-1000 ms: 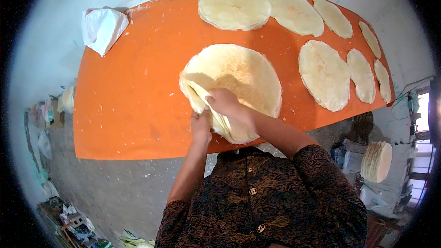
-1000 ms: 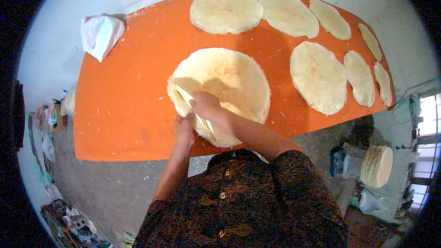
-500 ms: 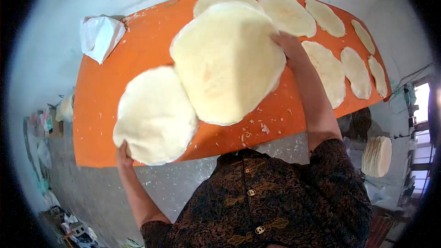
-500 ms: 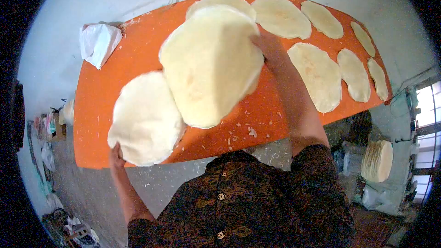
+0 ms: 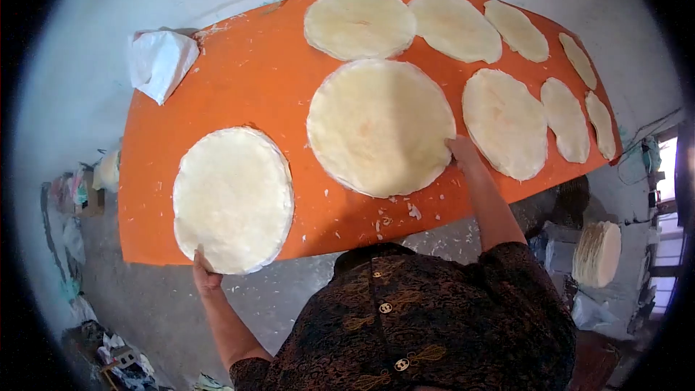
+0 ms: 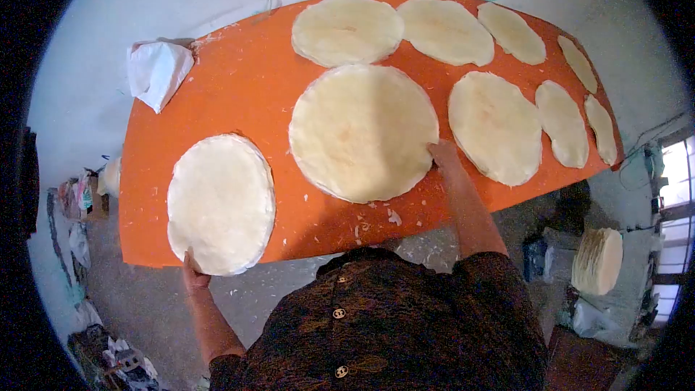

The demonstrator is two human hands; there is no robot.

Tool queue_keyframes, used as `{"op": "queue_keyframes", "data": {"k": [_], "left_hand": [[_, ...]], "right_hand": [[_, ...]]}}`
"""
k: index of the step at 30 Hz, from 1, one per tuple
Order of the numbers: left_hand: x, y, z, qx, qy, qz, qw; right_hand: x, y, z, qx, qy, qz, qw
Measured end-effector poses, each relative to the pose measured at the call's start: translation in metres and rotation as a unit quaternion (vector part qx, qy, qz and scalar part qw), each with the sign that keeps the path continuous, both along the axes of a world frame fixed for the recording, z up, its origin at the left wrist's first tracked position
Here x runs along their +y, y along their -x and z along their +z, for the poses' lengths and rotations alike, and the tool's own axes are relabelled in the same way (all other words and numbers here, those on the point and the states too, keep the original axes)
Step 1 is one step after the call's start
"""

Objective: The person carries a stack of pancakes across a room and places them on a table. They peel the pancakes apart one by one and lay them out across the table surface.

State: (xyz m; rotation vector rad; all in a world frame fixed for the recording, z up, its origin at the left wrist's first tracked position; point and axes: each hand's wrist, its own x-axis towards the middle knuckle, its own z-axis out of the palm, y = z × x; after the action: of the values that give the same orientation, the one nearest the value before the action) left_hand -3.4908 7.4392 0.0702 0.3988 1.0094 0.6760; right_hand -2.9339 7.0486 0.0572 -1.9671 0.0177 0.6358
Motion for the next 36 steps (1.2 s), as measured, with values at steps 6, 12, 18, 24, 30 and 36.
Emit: {"op": "queue_keyframes", "data": {"k": [6, 12, 18, 24, 30, 36], "left_hand": [[0.006, 0.003, -0.014, 0.014, -0.037, 0.014, 0.999], [-0.005, -0.003, 0.015, -0.125, -0.07, 0.02, 0.989], [0.014, -0.006, 0.001, -0.087, -0.12, -0.059, 0.987], [0.006, -0.026, 0.025, -0.016, -0.179, 0.023, 0.983], [0.007, -0.019, 0.03, -0.12, -0.091, 0.063, 0.987], [0.011, -0.015, 0.041, -0.105, -0.06, 0.001, 0.993]], "right_hand": [[-0.041, 0.001, 0.004, 0.027, -0.07, -0.013, 0.997], [0.025, 0.049, 0.04, -0.49, 0.235, 0.128, 0.83], [0.251, 0.217, 0.076, -0.215, -0.17, 0.416, 0.867], [0.362, 0.381, 0.072, -0.059, -0.072, 0.619, 0.78], [0.381, 0.388, 0.062, -0.062, 0.007, 0.618, 0.783], [0.374, 0.402, 0.092, -0.156, 0.018, 0.603, 0.782]]}}
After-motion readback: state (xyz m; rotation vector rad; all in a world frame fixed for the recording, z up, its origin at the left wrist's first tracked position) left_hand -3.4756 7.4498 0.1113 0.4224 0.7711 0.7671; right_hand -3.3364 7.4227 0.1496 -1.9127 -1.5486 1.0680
